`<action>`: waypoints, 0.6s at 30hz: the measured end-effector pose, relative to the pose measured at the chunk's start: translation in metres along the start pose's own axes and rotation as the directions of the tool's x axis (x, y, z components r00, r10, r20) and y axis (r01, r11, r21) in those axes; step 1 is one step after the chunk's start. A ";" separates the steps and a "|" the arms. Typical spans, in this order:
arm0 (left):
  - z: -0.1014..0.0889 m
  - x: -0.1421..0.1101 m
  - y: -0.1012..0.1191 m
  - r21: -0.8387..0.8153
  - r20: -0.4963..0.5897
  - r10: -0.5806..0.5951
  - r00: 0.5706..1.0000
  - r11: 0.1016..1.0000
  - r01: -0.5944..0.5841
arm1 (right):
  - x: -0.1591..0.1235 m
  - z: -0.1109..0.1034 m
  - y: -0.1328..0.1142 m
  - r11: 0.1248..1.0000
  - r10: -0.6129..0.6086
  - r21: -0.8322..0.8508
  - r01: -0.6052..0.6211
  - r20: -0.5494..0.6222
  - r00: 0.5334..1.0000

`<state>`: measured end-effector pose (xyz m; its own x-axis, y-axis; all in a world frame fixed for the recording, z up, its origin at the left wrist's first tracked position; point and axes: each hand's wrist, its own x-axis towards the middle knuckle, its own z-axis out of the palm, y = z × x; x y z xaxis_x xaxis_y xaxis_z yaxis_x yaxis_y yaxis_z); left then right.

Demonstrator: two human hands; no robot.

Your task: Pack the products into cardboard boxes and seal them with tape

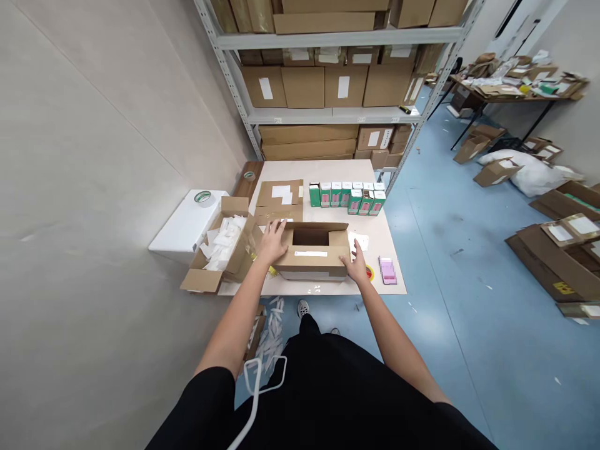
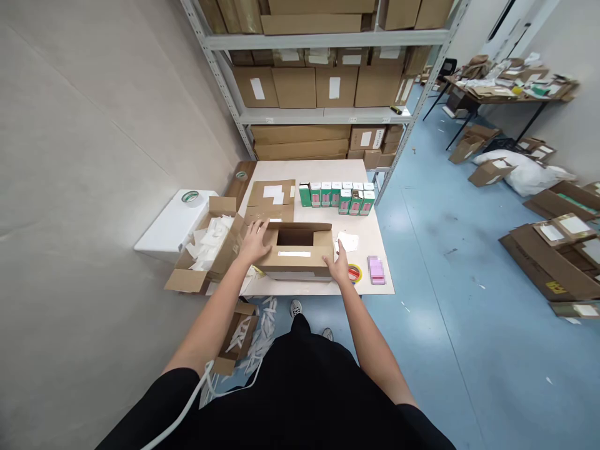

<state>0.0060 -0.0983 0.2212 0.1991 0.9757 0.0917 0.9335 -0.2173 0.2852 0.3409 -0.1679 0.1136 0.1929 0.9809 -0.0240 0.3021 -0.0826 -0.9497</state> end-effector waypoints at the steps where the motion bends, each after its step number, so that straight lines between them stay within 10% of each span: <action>1: 0.005 -0.004 0.000 0.000 -0.012 0.001 1.000 1.000 -0.001 | -0.001 0.001 0.001 1.000 -0.003 0.006 0.003 -0.004 1.000; 13: 0.038 -0.047 0.004 -0.081 0.156 -0.247 0.956 0.962 0.261 | -0.002 0.009 0.008 0.994 -0.100 0.058 0.096 0.068 0.993; 18: 0.037 -0.050 -0.009 -0.064 0.165 -0.273 0.948 0.956 0.286 | -0.001 -0.014 0.049 0.981 0.175 0.110 -0.160 -0.143 0.974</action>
<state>-0.0008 -0.1438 0.1789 -0.0167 0.9888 -0.1485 0.9305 0.0698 0.3597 0.3683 -0.1748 0.0713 0.3743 0.9159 -0.1448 0.1630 -0.2187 -0.9621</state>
